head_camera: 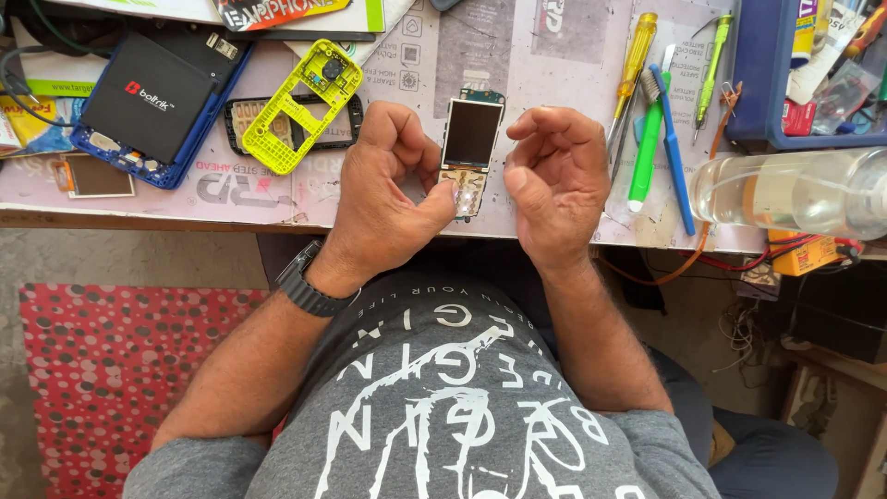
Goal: The person assembles a small mobile phone by inserting a battery into the motherboard and attaching the keypad. They then use a smartphone flashlight to inspect the device and use tweezers to adjust internal components.
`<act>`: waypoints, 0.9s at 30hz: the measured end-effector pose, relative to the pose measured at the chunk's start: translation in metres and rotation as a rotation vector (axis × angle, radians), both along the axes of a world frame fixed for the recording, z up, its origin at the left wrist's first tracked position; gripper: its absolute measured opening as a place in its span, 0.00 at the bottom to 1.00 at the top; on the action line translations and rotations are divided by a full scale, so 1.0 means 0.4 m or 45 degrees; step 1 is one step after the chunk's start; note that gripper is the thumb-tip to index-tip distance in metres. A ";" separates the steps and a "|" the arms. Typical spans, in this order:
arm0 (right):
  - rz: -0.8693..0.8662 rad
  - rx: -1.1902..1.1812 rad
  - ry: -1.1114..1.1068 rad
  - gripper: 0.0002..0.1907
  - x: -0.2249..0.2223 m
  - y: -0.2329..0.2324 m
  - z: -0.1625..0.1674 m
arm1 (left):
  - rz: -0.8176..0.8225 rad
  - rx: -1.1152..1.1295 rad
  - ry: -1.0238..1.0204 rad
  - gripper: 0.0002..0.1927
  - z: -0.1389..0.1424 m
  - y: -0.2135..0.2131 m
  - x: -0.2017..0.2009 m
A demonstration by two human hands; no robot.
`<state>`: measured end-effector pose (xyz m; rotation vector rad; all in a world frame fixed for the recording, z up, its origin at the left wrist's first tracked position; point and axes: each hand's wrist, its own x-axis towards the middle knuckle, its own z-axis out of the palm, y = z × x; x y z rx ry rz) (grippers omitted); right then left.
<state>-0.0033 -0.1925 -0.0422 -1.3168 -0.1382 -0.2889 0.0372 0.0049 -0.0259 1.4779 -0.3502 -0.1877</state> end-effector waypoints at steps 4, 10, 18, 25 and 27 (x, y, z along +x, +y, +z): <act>0.001 -0.154 -0.075 0.27 0.002 0.001 0.011 | 0.002 0.009 0.010 0.23 0.004 -0.002 0.004; -0.010 -0.384 -0.162 0.34 0.005 0.008 0.026 | -0.012 -0.001 -0.037 0.22 0.007 -0.005 0.006; 0.015 -0.390 -0.146 0.35 0.003 0.011 0.028 | -0.038 -0.007 -0.039 0.22 0.011 -0.004 0.006; 0.006 -0.503 -0.128 0.35 0.004 0.013 0.032 | -0.046 0.014 -0.057 0.22 0.013 -0.005 0.007; 0.013 -0.510 -0.122 0.35 0.003 0.014 0.035 | -0.045 0.023 -0.053 0.21 0.014 -0.004 0.006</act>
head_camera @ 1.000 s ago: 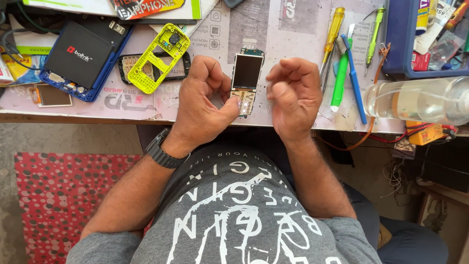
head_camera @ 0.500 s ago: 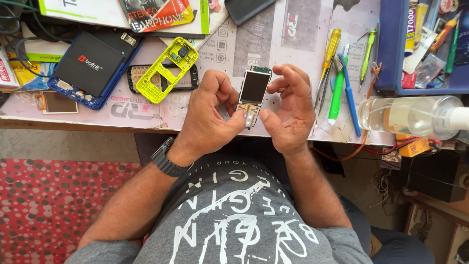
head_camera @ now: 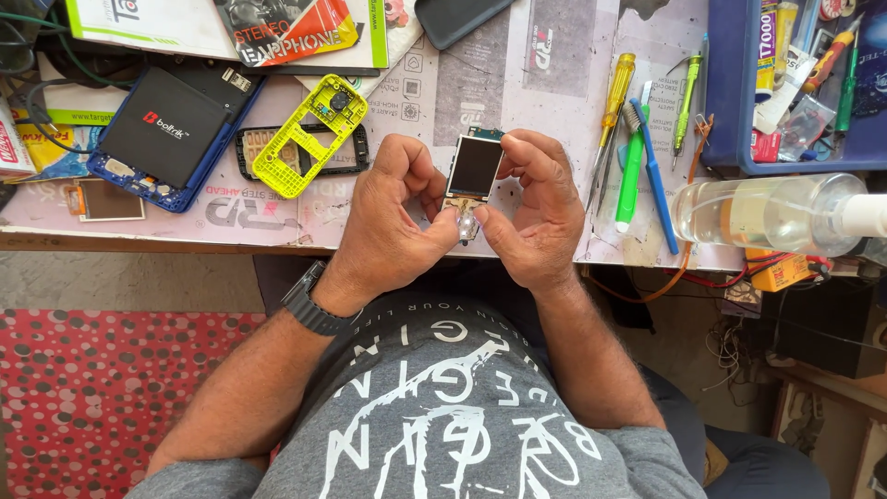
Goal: The person assembles a small mobile phone by inserting a battery into the motherboard and attaching the keypad. They then use a smartphone flashlight to inspect the device and use tweezers to adjust internal components.
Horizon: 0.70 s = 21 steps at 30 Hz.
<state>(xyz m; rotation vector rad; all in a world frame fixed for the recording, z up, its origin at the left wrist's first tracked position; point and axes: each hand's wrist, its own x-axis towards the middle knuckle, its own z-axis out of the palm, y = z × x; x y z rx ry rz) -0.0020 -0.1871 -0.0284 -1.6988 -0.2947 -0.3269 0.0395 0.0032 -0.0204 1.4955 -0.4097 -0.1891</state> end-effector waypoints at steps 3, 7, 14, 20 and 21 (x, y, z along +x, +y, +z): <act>-0.004 -0.019 0.000 0.34 0.000 0.001 0.002 | 0.008 0.028 -0.019 0.22 0.003 -0.001 0.000; -0.022 -0.034 -0.002 0.35 0.004 0.003 0.003 | 0.014 0.054 -0.053 0.22 0.006 -0.001 -0.001; -0.004 0.002 -0.016 0.33 0.004 0.003 -0.001 | -0.003 0.045 -0.068 0.22 0.004 0.002 0.000; 0.006 0.057 0.021 0.32 0.000 0.000 -0.007 | -0.003 0.049 -0.071 0.23 0.002 0.002 -0.003; 0.007 0.063 0.028 0.31 -0.001 -0.001 -0.008 | -0.007 0.050 -0.075 0.23 0.002 0.002 -0.003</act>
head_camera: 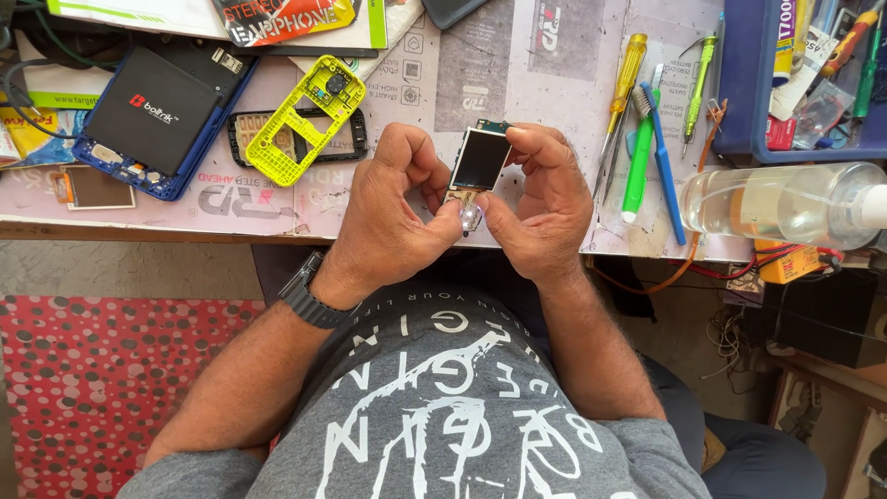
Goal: The person assembles a small mobile phone by inserting a battery into the motherboard and attaching the keypad. They then use a smartphone flashlight to inspect the device and use tweezers to adjust internal components.
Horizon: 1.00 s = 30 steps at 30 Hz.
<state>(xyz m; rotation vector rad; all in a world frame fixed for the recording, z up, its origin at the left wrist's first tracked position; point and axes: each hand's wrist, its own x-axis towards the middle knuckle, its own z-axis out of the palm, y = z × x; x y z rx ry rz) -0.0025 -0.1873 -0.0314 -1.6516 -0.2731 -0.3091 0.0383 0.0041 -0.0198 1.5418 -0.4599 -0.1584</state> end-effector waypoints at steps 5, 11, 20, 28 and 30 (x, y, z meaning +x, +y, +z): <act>0.009 0.050 0.019 0.29 -0.004 -0.002 -0.007 | -0.008 0.004 -0.003 0.23 0.001 0.000 0.000; 0.007 0.038 0.000 0.30 -0.004 -0.006 -0.013 | -0.019 0.007 0.005 0.23 -0.001 0.001 -0.001; 0.004 0.192 0.037 0.30 -0.006 -0.011 -0.016 | 0.013 -0.054 0.074 0.23 -0.015 0.008 -0.003; 0.035 0.287 0.063 0.28 -0.003 -0.014 -0.021 | 0.017 -0.104 0.093 0.24 -0.018 0.013 -0.005; 0.034 0.299 0.074 0.27 -0.004 -0.014 -0.022 | 0.017 -0.103 0.090 0.24 -0.019 0.011 -0.006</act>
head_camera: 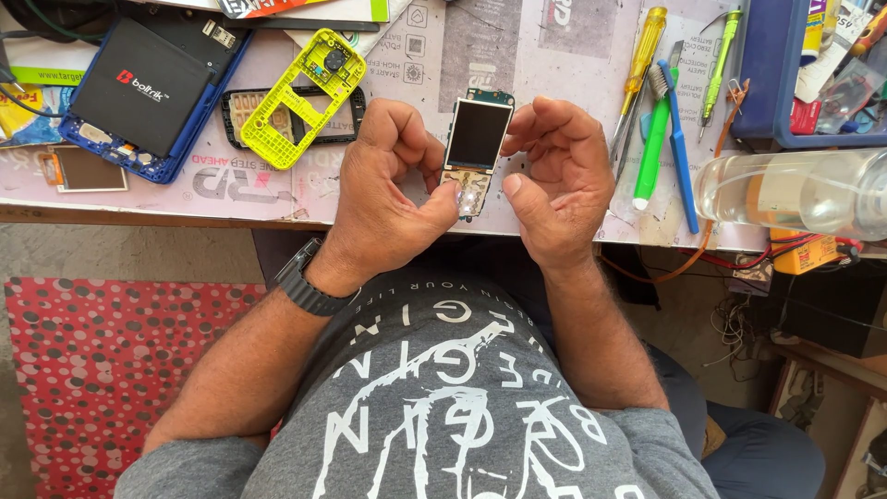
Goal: The person assembles a small mobile phone by inserting a battery into the motherboard and attaching the keypad. They then use a smartphone flashlight to inspect the device and use tweezers to adjust internal components.
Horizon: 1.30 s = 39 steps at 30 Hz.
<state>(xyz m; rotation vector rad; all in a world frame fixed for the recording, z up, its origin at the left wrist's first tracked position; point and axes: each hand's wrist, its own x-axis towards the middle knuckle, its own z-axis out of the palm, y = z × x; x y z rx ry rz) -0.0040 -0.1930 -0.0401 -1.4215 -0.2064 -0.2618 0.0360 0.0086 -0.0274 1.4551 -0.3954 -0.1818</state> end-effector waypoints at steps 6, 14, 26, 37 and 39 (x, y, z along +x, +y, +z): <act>0.004 0.021 -0.006 0.27 0.002 0.001 0.000 | -0.001 0.014 -0.001 0.24 0.000 0.000 0.000; 0.009 0.001 -0.004 0.26 0.002 -0.001 0.000 | -0.015 0.009 -0.002 0.24 0.000 0.001 0.000; -0.010 -0.024 0.249 0.29 0.007 0.005 0.014 | -0.012 0.158 -0.205 0.23 0.010 -0.011 -0.005; 0.017 0.098 0.367 0.11 0.026 0.006 0.010 | -0.020 0.181 -0.271 0.23 0.013 -0.018 -0.002; -0.006 0.043 0.368 0.11 0.024 0.004 0.009 | -0.026 0.186 -0.233 0.23 0.012 -0.018 -0.003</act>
